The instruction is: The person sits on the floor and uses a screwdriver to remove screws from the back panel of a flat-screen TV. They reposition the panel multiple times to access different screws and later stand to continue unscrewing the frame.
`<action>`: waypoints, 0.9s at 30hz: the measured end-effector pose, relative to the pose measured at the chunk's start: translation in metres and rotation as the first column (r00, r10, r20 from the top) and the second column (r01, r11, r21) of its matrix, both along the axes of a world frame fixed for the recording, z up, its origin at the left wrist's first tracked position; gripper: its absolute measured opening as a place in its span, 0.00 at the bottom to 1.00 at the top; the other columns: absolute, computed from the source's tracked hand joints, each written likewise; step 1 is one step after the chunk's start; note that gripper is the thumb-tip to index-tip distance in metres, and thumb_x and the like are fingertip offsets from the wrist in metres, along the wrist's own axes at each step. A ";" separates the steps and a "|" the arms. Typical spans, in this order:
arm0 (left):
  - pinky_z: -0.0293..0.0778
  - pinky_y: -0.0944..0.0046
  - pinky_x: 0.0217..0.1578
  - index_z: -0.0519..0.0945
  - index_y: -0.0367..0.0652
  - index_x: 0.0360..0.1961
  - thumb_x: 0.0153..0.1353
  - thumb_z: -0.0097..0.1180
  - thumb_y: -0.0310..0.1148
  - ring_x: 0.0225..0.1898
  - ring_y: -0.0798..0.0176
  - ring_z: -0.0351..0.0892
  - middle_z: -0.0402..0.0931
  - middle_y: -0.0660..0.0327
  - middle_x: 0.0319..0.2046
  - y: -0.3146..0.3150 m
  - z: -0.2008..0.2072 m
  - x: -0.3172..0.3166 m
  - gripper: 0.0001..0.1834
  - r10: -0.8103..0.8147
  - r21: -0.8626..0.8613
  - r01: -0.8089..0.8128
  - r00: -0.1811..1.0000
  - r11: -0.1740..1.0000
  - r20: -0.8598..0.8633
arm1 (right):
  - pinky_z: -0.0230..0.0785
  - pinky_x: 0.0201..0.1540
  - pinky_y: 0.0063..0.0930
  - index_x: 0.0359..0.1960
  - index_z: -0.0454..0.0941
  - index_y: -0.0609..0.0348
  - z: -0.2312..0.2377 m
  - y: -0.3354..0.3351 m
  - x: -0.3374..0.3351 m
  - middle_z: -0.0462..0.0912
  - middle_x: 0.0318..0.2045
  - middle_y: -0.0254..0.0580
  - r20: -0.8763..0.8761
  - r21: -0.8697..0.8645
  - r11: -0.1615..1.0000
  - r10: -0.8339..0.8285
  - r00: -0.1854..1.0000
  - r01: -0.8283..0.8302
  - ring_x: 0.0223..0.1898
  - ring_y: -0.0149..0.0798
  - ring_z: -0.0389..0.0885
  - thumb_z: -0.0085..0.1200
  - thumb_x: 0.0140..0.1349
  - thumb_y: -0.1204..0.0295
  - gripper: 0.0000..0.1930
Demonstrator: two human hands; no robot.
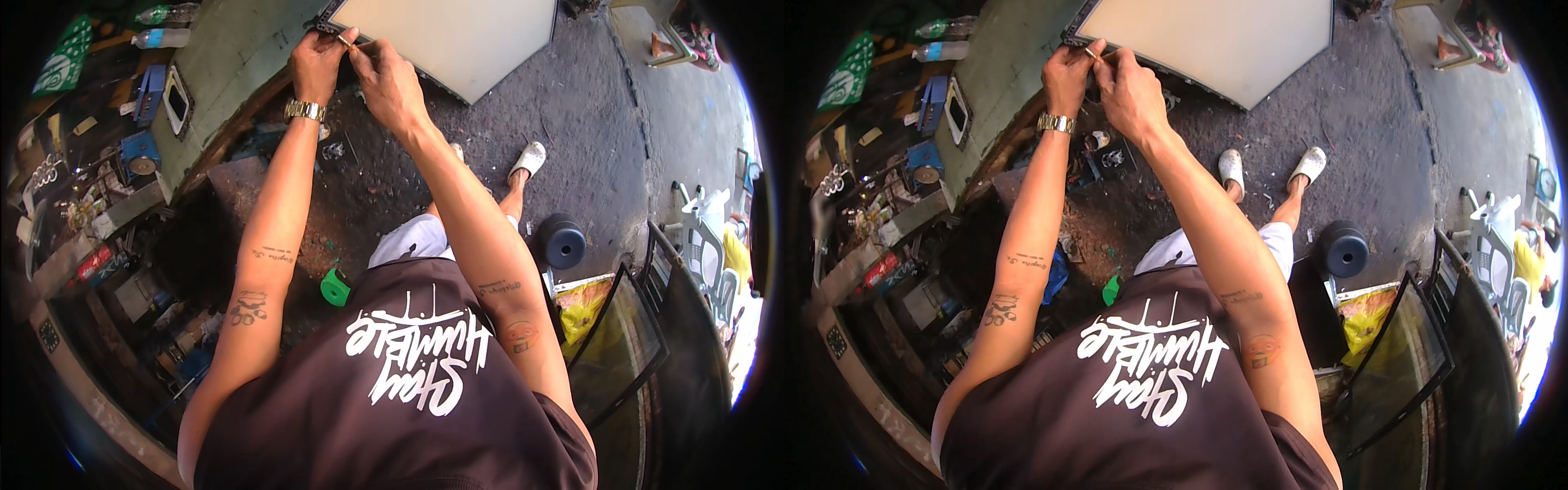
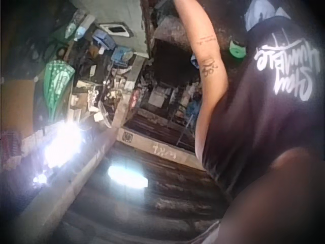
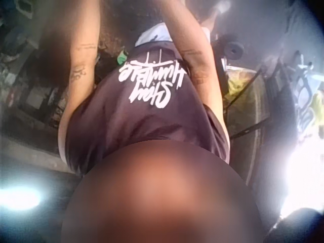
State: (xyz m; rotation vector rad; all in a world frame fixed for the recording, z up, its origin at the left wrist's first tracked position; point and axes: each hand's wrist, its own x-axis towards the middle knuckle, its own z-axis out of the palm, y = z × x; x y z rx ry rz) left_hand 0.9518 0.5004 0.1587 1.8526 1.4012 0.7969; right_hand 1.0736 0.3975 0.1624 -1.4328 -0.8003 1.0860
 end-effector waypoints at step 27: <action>0.78 0.57 0.34 0.84 0.36 0.32 0.60 0.67 0.34 0.30 0.55 0.87 0.87 0.51 0.29 0.016 -0.013 -0.013 0.11 -0.042 0.153 0.082 0.968 0.985 -0.249 | 0.76 0.40 0.55 0.52 0.75 0.55 0.005 0.021 -0.011 0.84 0.31 0.59 0.579 0.174 0.985 -0.099 0.810 -0.004 0.36 0.64 0.85 0.54 0.72 0.67 0.11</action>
